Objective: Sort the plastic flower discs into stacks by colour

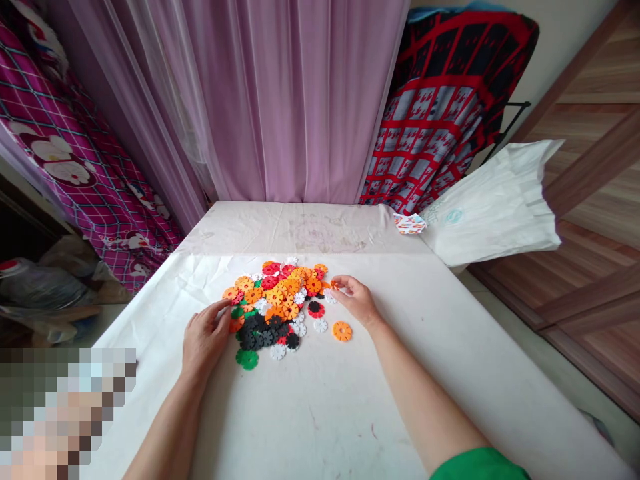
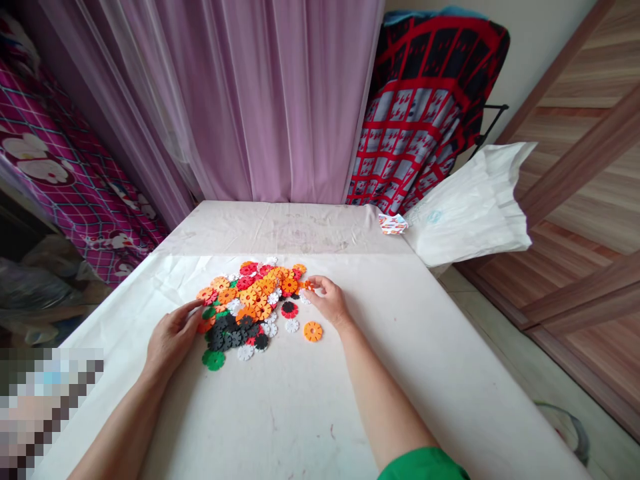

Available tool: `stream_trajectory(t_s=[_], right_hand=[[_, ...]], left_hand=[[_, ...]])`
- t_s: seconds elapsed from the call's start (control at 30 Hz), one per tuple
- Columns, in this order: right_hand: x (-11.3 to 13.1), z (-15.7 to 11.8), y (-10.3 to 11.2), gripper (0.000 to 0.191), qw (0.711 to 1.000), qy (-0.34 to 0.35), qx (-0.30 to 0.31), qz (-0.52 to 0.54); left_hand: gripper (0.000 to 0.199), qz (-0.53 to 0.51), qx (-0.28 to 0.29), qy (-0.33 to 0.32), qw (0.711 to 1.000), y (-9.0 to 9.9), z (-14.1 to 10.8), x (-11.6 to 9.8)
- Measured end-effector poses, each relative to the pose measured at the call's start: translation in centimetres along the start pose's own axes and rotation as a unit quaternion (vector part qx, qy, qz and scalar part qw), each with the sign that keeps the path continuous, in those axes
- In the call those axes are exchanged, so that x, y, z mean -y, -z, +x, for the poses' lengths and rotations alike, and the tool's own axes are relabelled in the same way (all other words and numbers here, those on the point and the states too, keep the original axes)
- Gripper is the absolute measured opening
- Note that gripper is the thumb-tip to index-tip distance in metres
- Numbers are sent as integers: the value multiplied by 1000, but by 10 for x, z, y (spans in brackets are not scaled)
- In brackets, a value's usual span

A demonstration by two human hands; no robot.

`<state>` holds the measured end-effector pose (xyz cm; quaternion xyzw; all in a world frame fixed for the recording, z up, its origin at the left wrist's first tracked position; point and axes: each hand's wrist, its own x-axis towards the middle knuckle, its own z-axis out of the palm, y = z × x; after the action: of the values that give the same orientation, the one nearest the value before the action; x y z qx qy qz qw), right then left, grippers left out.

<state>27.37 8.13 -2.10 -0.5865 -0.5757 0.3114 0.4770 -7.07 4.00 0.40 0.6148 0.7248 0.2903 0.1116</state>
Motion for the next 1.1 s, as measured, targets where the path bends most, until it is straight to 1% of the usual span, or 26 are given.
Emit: stream_trajectory(t_s=[0.1, 0.17, 0.27, 0.33, 0.43, 0.53, 0.67, 0.93, 1.1], right_hand=[[1, -39, 16, 32, 999, 27, 34, 8], [2, -60, 24, 28, 998, 53, 43, -4], [4, -76, 28, 20, 994, 99, 39, -22], [5, -78, 25, 16, 990, 133, 37, -35], [6, -78, 21, 18, 980, 179, 39, -78], [8, -79, 19, 21, 970, 200, 39, -133], [10, -80, 20, 22, 961, 211, 45, -171], [10, -80, 21, 29, 951, 218, 63, -209], [12, -80, 20, 27, 946, 208, 59, -240]], left_hand=[[42, 2, -2, -4, 1000, -2, 0, 1], [42, 3, -4, -4, 1000, -3, -1, 2], [42, 4, -3, -4, 1000, -3, -1, 2], [42, 6, 0, -3, 1000, -3, -2, 2], [42, 10, 1, -6, 1000, -2, -2, 2], [43, 13, 3, -7, 1000, -2, -2, 1], [46, 13, 11, -1, 1000, -1, -2, -1], [46, 9, 15, 1, 1000, 1, -3, -4], [45, 11, 13, 0, 1000, 1, -3, -5]])
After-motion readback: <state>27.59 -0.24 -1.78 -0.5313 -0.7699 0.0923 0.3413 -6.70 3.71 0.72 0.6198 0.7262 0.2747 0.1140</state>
